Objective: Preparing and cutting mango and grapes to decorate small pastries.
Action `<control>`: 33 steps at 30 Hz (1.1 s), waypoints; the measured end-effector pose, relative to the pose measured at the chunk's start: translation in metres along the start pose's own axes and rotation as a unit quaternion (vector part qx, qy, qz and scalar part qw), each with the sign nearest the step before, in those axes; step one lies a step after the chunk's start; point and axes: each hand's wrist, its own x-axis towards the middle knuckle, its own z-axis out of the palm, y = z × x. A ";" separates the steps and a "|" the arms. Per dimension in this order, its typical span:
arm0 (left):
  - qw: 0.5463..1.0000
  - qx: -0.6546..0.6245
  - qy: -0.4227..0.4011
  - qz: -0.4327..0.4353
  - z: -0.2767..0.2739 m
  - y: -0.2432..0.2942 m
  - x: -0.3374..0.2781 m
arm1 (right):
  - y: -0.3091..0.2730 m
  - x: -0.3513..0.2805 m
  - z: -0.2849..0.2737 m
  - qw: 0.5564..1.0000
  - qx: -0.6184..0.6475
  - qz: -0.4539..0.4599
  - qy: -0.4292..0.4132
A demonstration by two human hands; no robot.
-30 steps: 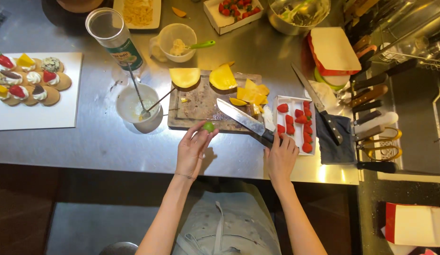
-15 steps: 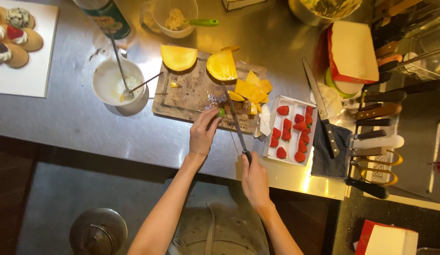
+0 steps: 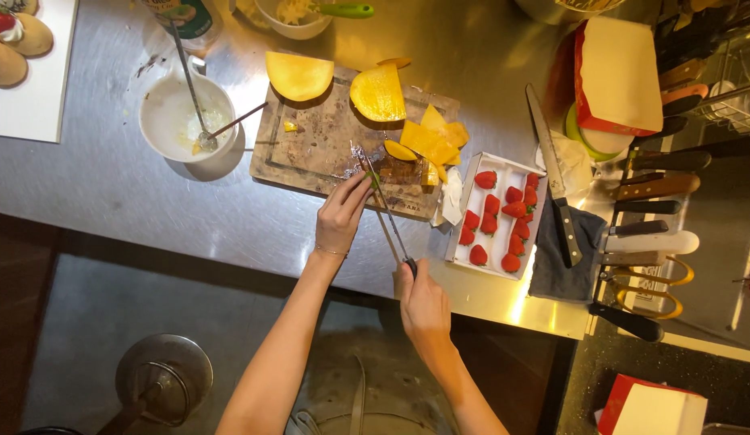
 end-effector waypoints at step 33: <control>0.980 -0.134 0.011 -0.144 -0.008 0.031 0.015 | 0.081 0.058 -0.077 0.950 -0.122 -0.107 0.268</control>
